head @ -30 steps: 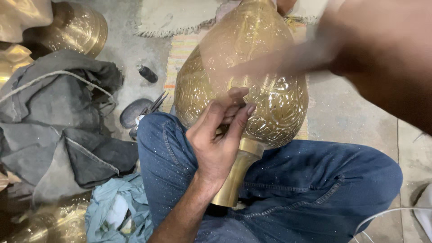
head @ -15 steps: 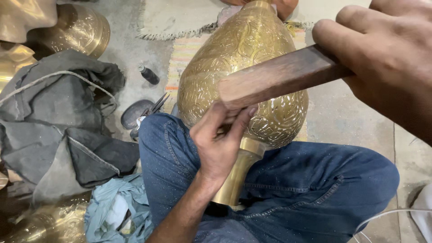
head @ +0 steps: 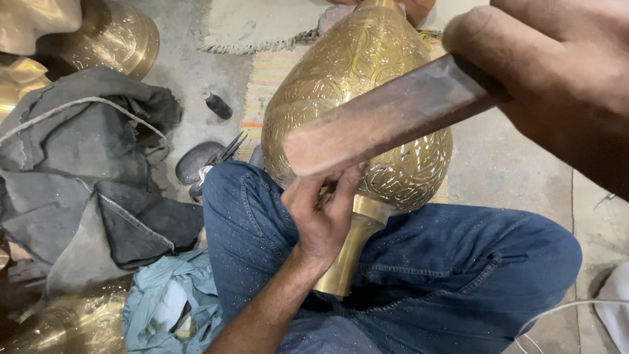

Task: The person sits cross-legged on the floor with a large engraved brass vessel resting on their lap. They hold a small punch against the vessel's surface with one hand and strike it with a wooden mallet held in the other hand, working along the engraved floral patterns and repositioning the punch repeatedly across the surface.

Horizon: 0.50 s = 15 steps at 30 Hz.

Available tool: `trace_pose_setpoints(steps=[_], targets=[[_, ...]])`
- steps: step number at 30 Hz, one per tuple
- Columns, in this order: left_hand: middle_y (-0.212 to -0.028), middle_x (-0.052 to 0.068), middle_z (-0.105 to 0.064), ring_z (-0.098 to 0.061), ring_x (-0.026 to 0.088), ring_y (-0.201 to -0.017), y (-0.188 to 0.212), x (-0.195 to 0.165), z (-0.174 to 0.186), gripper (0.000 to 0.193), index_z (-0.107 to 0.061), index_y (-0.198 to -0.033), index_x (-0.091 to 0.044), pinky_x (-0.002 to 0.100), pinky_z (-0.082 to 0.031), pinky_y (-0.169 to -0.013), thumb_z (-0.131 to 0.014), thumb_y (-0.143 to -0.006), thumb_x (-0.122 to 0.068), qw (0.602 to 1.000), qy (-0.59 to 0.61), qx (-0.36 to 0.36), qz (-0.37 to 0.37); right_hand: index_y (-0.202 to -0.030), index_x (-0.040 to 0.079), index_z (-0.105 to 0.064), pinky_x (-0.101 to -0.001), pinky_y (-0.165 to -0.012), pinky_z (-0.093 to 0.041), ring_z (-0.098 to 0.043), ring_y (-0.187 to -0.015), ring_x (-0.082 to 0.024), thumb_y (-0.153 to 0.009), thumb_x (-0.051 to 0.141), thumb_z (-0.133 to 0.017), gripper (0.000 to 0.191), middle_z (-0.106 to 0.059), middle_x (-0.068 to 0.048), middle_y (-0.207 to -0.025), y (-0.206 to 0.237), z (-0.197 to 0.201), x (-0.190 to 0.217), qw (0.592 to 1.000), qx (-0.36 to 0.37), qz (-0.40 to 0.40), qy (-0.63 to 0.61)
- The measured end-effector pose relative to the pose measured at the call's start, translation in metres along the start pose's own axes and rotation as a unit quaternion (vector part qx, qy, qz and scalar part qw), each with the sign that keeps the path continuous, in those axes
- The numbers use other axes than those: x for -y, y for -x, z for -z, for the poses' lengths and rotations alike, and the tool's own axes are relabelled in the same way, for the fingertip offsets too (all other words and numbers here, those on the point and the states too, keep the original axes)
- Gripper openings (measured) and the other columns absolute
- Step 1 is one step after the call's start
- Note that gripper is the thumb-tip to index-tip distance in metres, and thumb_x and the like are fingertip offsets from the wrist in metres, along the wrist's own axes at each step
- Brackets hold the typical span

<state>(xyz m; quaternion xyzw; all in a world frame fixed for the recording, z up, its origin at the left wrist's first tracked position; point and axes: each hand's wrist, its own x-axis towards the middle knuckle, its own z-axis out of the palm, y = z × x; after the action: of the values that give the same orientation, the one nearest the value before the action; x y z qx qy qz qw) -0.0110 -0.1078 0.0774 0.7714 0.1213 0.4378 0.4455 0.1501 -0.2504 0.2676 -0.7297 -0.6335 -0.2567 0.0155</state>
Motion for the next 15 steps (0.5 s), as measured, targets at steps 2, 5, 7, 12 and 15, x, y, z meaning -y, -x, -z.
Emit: trace_pose_setpoints(steps=[2, 5, 7, 12, 15], targets=[[-0.083, 0.008, -0.076, -0.070, 0.011, -0.069, 0.000, -0.002, 0.000, 0.009, -0.073, -0.103, 0.001, 0.024, -0.053, -0.057, -0.076, -0.097, -0.004, 1.000, 0.023, 0.004, 0.000, -0.100, -0.001, -0.071, -0.0363, -0.060, -0.053, -0.068, -0.069, -0.023, -0.088, 0.009, -0.082, 0.020, -0.067, -0.013, -0.076, 0.000, 0.001, 0.000, 0.999, 0.007, -0.027, -0.043], [-0.090, 0.009, -0.078, -0.076, 0.013, -0.079, -0.002, -0.005, 0.000, 0.007, -0.071, -0.105, 0.001, 0.023, -0.060, -0.063, -0.074, -0.101, -0.003, 0.998, 0.057, 0.021, -0.001, -0.101, -0.003, -0.068, -0.0374, -0.059, -0.052, -0.068, -0.069, -0.024, -0.084, 0.007, -0.081, 0.024, -0.066, -0.015, -0.078, 0.001, 0.000, 0.001, 0.994, -0.004, -0.040, -0.103], [-0.092, 0.009, -0.078, -0.078, 0.013, -0.083, -0.005, -0.007, 0.000, 0.010, -0.070, -0.109, 0.001, 0.022, -0.065, -0.065, -0.074, -0.101, -0.003, 0.997, 0.065, 0.031, 0.006, -0.099, 0.003, -0.069, -0.0351, -0.059, -0.054, -0.070, -0.069, -0.022, -0.086, 0.009, -0.080, 0.018, -0.067, -0.012, -0.077, 0.002, -0.002, 0.004, 0.998, 0.032, -0.042, 0.016], [-0.113, 0.018, -0.075, -0.079, 0.020, -0.097, -0.013, -0.010, -0.003, 0.023, -0.064, -0.121, 0.004, 0.028, -0.071, -0.080, -0.072, -0.100, -0.002, 0.997, 0.068, 0.023, -0.038, -0.114, 0.002, -0.068, -0.0366, -0.064, -0.055, -0.071, -0.075, -0.024, -0.096, 0.008, -0.073, 0.020, -0.070, -0.015, -0.087, 0.004, -0.007, 0.004, 0.995, 0.056, -0.081, -0.008], [-0.094, 0.011, -0.077, -0.079, 0.016, -0.085, -0.012, -0.013, -0.001, 0.016, -0.066, -0.110, -0.001, 0.024, -0.066, -0.068, -0.078, -0.098, -0.002, 0.999, 0.040, 0.011, -0.013, -0.130, 0.002, -0.066, -0.0362, -0.060, -0.055, -0.070, -0.070, -0.023, -0.100, 0.007, -0.065, 0.030, -0.071, -0.015, -0.086, 0.008, -0.008, 0.003, 0.992, 0.093, -0.086, 0.015]])
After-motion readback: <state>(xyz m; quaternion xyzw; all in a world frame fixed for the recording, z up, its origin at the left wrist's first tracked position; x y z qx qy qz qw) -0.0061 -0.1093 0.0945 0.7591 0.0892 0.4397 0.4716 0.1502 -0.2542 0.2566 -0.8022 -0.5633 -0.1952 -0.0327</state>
